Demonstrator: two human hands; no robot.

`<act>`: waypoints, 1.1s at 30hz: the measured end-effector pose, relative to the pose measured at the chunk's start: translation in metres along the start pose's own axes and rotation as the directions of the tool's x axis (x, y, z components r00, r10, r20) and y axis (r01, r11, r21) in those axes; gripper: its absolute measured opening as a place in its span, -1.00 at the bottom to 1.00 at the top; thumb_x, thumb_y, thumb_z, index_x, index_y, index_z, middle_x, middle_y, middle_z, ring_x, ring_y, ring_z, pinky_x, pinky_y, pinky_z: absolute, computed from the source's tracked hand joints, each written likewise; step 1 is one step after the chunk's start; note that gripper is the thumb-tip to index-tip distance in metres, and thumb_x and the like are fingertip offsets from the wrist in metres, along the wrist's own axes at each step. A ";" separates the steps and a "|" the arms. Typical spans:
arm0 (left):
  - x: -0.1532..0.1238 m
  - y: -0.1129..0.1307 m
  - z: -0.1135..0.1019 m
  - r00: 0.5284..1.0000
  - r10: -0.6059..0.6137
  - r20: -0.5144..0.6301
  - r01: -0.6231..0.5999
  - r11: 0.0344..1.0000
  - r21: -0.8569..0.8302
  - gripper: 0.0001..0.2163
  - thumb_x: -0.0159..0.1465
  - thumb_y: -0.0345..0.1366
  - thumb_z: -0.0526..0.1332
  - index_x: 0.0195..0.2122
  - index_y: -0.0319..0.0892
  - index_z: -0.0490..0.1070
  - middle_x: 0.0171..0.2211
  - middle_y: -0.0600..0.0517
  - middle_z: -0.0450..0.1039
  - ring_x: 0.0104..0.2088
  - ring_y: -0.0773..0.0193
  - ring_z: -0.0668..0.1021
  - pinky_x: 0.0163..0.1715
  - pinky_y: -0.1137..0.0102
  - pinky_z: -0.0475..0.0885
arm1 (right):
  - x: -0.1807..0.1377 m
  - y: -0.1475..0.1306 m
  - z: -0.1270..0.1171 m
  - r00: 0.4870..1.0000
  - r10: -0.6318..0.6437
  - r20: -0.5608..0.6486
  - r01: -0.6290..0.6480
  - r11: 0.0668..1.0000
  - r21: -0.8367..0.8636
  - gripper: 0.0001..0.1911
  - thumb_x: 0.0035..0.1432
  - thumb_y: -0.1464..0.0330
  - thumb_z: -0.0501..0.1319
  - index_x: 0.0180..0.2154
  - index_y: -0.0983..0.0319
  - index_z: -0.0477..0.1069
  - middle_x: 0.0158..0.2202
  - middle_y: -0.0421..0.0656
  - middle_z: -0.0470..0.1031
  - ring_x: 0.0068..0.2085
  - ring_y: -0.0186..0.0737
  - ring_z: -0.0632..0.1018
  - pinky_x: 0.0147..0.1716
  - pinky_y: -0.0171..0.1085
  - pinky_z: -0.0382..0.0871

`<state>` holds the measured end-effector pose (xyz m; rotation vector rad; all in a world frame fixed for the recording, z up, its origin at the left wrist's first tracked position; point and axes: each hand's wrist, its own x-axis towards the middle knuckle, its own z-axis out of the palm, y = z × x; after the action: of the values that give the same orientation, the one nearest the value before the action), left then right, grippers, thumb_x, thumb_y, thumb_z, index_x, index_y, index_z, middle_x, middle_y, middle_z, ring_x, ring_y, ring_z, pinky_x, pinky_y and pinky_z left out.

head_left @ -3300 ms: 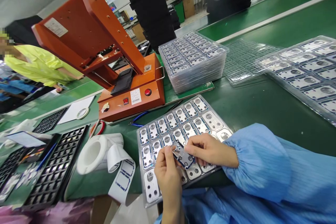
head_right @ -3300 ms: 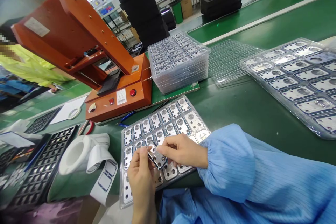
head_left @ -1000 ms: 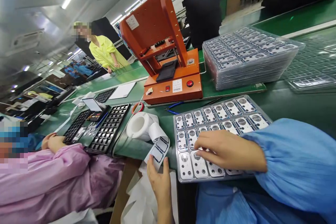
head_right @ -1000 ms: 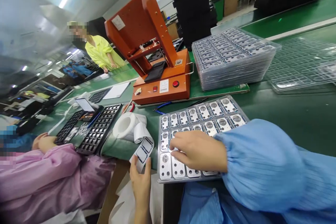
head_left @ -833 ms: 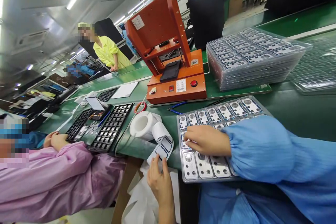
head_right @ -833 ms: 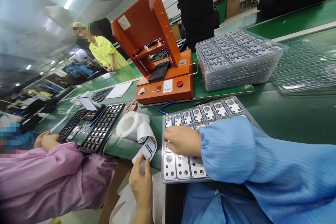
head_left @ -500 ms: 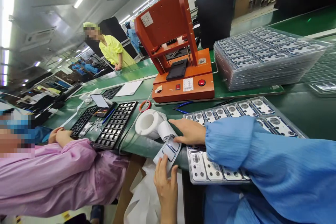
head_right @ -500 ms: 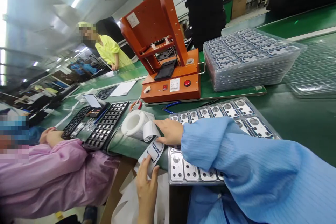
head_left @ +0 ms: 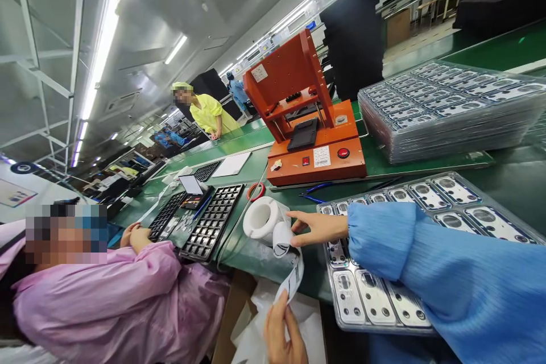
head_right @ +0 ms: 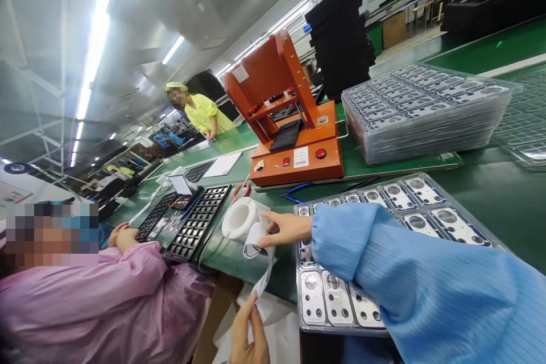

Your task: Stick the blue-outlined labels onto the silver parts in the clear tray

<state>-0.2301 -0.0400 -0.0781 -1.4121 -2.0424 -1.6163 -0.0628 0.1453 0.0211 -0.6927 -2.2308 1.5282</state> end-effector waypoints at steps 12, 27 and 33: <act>0.034 -0.018 -0.045 0.739 -0.673 0.007 0.605 0.660 -0.445 -0.61 0.11 -0.20 0.29 -0.02 -0.09 0.36 -0.27 0.02 0.56 -0.32 0.24 0.60 -0.38 0.46 0.51 | -0.003 -0.009 0.004 0.935 -0.351 -0.045 0.238 0.720 -0.652 -0.74 0.19 0.39 0.16 -0.07 0.28 0.41 -0.07 0.02 0.47 -0.12 -0.06 0.52 -0.24 -0.20 0.37; 0.050 -0.019 -0.096 0.704 -0.684 0.194 0.681 0.570 -0.459 -0.39 0.19 -0.28 0.21 0.22 0.30 0.04 0.22 0.19 0.21 0.19 0.18 0.31 -0.11 0.40 0.47 | 0.056 -0.004 0.060 0.875 -0.470 0.113 0.345 0.444 -0.827 -0.82 0.22 0.47 0.10 -0.13 0.32 0.37 -0.19 -0.02 0.44 -0.25 -0.15 0.47 -0.46 -0.25 0.33; 0.068 -0.032 -0.104 0.621 -0.706 0.339 0.766 0.459 -0.450 -0.43 0.17 -0.29 0.13 0.21 0.24 0.12 0.17 0.21 0.30 -0.01 0.20 0.52 -0.27 0.47 0.51 | 0.046 -0.002 0.054 0.867 -0.490 0.095 0.323 0.406 -0.855 -0.85 0.23 0.39 0.13 -0.20 0.34 0.39 -0.24 -0.01 0.41 -0.22 -0.13 0.45 -0.40 -0.23 0.33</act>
<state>-0.3318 -0.0872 -0.0150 -0.6562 -2.5799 -2.7369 -0.1303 0.1301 0.0039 -0.3943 -2.6593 0.0073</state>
